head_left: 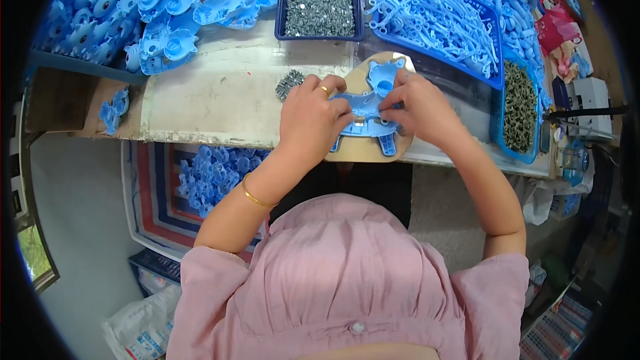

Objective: Assembling blue plastic toy car components using pneumatic screwdrivers and an assembly jig.

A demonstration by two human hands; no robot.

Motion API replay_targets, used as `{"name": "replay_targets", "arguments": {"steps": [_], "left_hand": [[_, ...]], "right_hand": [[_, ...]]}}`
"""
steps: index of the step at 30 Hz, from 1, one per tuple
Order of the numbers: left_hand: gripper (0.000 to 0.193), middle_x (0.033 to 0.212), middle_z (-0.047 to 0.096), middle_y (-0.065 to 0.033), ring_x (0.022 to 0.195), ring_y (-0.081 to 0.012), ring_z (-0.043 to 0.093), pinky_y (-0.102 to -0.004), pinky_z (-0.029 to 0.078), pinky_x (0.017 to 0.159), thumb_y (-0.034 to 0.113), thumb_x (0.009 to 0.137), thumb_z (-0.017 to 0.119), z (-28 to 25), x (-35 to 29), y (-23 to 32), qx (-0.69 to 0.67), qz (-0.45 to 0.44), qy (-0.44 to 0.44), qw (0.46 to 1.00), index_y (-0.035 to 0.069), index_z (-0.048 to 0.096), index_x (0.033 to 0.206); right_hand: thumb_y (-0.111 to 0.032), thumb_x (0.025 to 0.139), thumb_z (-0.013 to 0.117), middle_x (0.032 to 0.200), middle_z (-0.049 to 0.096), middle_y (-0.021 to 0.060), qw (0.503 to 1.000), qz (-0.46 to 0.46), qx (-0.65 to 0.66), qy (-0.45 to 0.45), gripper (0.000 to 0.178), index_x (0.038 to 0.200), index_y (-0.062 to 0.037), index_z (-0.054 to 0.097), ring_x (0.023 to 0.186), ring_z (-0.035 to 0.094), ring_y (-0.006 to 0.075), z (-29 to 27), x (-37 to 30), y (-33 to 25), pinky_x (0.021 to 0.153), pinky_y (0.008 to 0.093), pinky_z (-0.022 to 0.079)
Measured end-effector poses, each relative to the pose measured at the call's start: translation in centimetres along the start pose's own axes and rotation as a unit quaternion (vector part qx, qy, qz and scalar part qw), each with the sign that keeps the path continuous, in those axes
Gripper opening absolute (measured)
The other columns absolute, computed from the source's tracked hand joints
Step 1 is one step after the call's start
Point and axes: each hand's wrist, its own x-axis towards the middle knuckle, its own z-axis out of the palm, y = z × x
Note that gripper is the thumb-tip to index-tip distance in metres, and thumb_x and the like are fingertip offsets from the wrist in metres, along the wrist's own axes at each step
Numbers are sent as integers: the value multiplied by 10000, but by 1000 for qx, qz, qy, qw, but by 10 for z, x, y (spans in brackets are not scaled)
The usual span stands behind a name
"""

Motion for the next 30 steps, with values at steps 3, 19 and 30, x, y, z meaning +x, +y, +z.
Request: {"name": "replay_targets", "arguments": {"steps": [3,19,30], "left_hand": [[118,1043,654,-12,849,-248,588,-391,496,743,173,691,817,2,1,3,21,9,5,1000,115,722,732],[161,808,675,-74,812,-301,633,-434,518,688,252,874,682,-32,53,-66,31,-73,65,995,104,697,813],[159,825,673,-65,876,-296,628,-435,519,727,234,885,663,-27,52,-86,23,-79,102,991,100,690,803]], "right_hand": [[-72,739,771,957,605,97,995,-64,-67,41,227,964,-70,740,895,638,294,4,-1,-5,772,381,521],[-95,870,760,1327,470,181,745,-306,117,581,652,1402,-46,386,1147,622,298,-66,125,-84,835,333,566],[-464,920,713,990,698,136,838,-240,148,467,569,1163,24,548,893,711,240,-112,182,-84,766,344,562]]}}
